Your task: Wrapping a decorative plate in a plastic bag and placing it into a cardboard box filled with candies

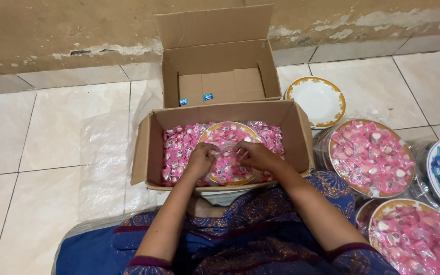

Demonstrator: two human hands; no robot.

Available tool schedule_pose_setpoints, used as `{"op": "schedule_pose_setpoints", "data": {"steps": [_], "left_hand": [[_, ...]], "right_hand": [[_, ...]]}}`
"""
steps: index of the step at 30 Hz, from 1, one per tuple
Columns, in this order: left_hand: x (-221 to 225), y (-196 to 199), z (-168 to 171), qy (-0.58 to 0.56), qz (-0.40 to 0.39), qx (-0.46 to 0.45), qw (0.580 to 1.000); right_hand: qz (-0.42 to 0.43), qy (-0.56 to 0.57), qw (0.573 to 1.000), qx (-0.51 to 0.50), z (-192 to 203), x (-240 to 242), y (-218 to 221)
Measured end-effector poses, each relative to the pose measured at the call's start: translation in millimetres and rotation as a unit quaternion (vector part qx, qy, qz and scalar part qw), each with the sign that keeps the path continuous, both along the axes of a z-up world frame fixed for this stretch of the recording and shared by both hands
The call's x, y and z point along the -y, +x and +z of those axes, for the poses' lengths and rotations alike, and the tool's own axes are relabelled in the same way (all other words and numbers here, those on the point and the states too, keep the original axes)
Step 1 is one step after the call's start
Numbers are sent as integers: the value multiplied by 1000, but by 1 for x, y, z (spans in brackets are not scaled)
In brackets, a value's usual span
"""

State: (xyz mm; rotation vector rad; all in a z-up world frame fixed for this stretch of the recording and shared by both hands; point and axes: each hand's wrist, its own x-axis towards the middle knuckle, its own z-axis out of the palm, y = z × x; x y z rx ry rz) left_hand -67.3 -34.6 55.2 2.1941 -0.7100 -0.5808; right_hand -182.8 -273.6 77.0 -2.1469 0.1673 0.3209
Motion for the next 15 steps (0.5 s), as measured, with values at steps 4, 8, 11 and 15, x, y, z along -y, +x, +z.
{"op": "schedule_pose_setpoints", "data": {"steps": [4, 8, 11, 15], "left_hand": [[-10, -5, -16, -1, -32, 8, 999], [-12, -11, -9, -29, -36, -14, 999], [-14, -21, 14, -59, -31, -42, 997], [-18, -19, -6, -95, -48, -41, 993]], "right_hand": [[61, -128, 990, 0, 25, -23, 1], [270, -100, 956, -55, 25, -54, 2], [325, -100, 936, -92, 14, -68, 14], [305, -146, 935, -101, -53, -63, 55]]}}
